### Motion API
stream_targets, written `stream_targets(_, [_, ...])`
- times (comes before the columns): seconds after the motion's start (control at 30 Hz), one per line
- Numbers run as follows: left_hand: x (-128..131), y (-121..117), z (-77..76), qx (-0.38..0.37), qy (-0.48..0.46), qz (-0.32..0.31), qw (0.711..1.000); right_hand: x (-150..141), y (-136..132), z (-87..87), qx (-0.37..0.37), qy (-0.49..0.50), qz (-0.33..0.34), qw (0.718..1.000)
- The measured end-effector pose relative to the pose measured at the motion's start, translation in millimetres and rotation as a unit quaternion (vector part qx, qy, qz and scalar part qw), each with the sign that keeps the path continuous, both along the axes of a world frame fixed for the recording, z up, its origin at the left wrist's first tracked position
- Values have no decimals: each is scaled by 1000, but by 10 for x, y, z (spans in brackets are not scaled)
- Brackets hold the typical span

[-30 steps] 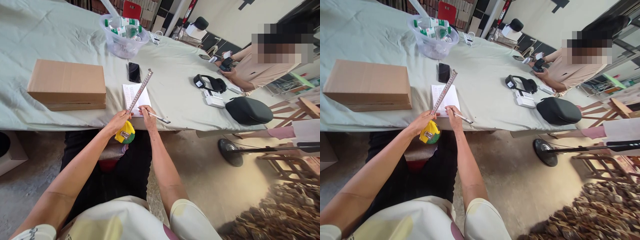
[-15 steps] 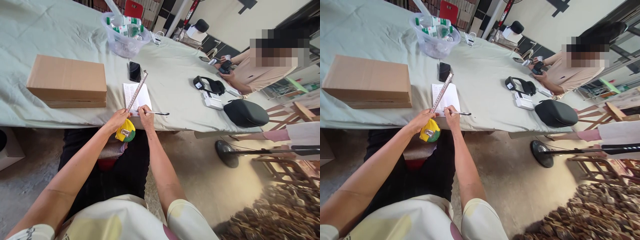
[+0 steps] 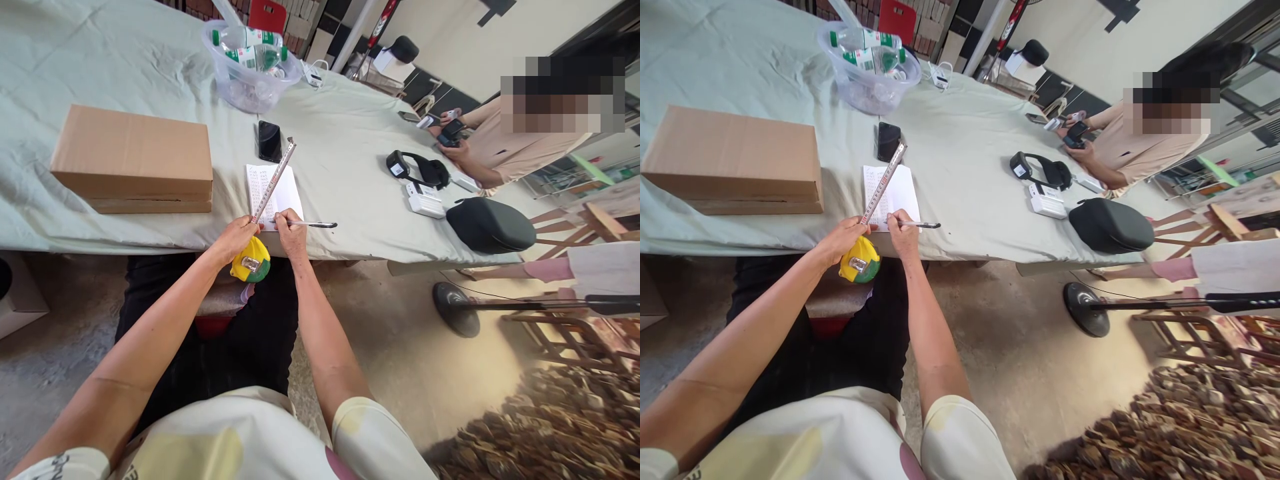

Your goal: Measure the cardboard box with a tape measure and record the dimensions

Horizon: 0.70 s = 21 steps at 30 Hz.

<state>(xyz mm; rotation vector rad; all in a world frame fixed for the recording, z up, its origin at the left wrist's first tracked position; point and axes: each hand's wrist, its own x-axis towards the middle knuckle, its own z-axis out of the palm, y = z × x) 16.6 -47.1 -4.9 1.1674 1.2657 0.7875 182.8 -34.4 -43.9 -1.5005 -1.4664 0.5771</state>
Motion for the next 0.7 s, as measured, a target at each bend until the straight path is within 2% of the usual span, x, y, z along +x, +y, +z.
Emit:
stream_targets(0.4, [7,-2,5,-32,-33,5,999,-3,-1,-21,2,-5,3,1000])
stream_targets(0.7, [4,-10,17,-26,-32,3,999,-9,6,-16,7,-14,7,1000])
